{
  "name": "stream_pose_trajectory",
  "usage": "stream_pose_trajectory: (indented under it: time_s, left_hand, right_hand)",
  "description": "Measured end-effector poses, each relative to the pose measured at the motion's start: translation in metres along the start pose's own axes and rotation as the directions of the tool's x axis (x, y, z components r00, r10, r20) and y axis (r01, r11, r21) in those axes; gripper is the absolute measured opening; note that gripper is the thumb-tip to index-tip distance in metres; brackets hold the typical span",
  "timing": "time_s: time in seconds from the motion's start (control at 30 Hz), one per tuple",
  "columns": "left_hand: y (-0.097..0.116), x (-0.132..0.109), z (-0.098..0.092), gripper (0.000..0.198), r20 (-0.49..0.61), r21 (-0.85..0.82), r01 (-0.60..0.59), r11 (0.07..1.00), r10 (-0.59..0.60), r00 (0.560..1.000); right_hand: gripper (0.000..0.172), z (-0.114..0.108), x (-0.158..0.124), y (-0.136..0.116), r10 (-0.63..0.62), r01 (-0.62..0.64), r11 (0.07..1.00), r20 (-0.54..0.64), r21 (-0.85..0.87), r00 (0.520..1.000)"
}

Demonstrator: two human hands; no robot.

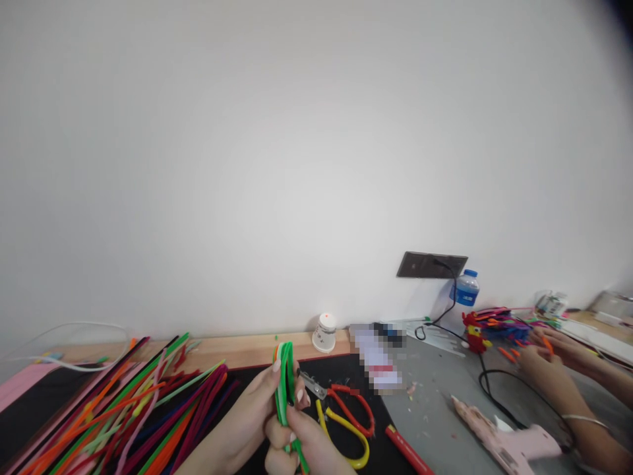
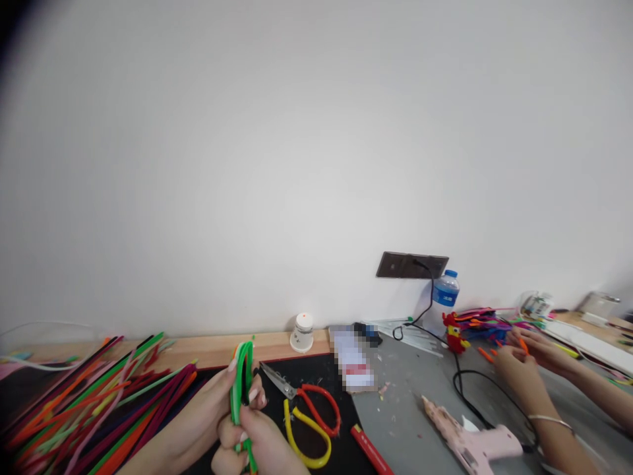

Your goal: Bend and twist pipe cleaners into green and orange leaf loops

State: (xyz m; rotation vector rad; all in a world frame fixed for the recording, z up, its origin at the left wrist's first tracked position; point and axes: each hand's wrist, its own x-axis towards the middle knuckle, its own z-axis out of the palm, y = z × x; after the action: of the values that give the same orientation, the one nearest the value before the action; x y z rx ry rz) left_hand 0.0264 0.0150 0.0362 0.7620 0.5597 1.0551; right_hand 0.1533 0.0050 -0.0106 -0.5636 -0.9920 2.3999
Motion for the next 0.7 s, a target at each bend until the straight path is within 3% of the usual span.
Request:
stream_pose_trajectory:
  time_s: [0.23, 0.3, 0.37, 0.4, 0.43, 0.47, 0.53, 0.57, 0.63, 0.7]
  left_hand:
    - [-0.006, 0.005, -0.001, 0.030, -0.030, 0.102, -0.083, 0.991, 0.087, 0.996]
    - [-0.002, 0.007, -0.003, 0.031, -0.075, 0.131, -0.128, 0.983, 0.139, 0.987]
    - [0.004, 0.010, -0.007, 0.032, -0.102, 0.150, -0.188, 0.971, 0.205, 0.973]
    - [0.008, 0.011, -0.010, 0.030, -0.109, 0.157, -0.213, 0.964, 0.232, 0.967]
    - [0.011, 0.011, -0.013, 0.029, -0.126, 0.160, -0.226, 0.961, 0.247, 0.961]
    - [0.014, 0.012, -0.016, 0.028, -0.146, 0.163, -0.213, 0.963, 0.237, 0.960]
    - [0.017, 0.014, -0.021, 0.033, -0.175, 0.152, -0.139, 0.979, 0.165, 0.971]
    - [0.017, 0.014, -0.022, 0.036, -0.177, 0.139, -0.091, 0.986, 0.115, 0.977]
    - [0.016, 0.015, -0.024, 0.038, -0.151, 0.107, -0.015, 0.994, 0.032, 0.988]
    - [0.013, 0.016, -0.025, 0.040, -0.115, 0.075, 0.044, 0.996, -0.035, 0.993]
  right_hand:
    - [0.049, -0.010, 0.025, 0.017, -0.117, 0.113, 0.989, -0.045, -0.095, 0.992]
    - [0.051, -0.004, 0.025, 0.009, -0.162, 0.136, 0.971, -0.122, -0.198, 0.979]
    - [0.047, 0.000, 0.014, -0.007, -0.150, 0.063, 0.928, -0.213, -0.368, 0.965]
    - [0.039, 0.000, 0.006, -0.017, -0.187, 0.016, 0.860, -0.286, -0.509, 0.940]
    - [0.026, -0.002, -0.005, -0.028, -0.275, -0.043, 0.737, -0.357, -0.674, 0.893]
    - [0.013, -0.005, -0.016, -0.037, -0.438, -0.113, 0.554, -0.404, -0.825, 0.804]
    - [0.018, -0.012, -0.037, -0.050, -0.609, -0.407, 0.213, -0.446, -0.888, 0.655]
    - [0.023, -0.015, -0.044, -0.052, -0.616, -0.532, 0.100, -0.472, -0.841, 0.631]
    - [0.034, -0.020, -0.050, -0.049, -0.574, -0.667, 0.002, -0.547, -0.745, 0.610]
    - [0.049, -0.023, -0.047, -0.039, -0.541, -0.703, 0.015, -0.597, -0.711, 0.593]
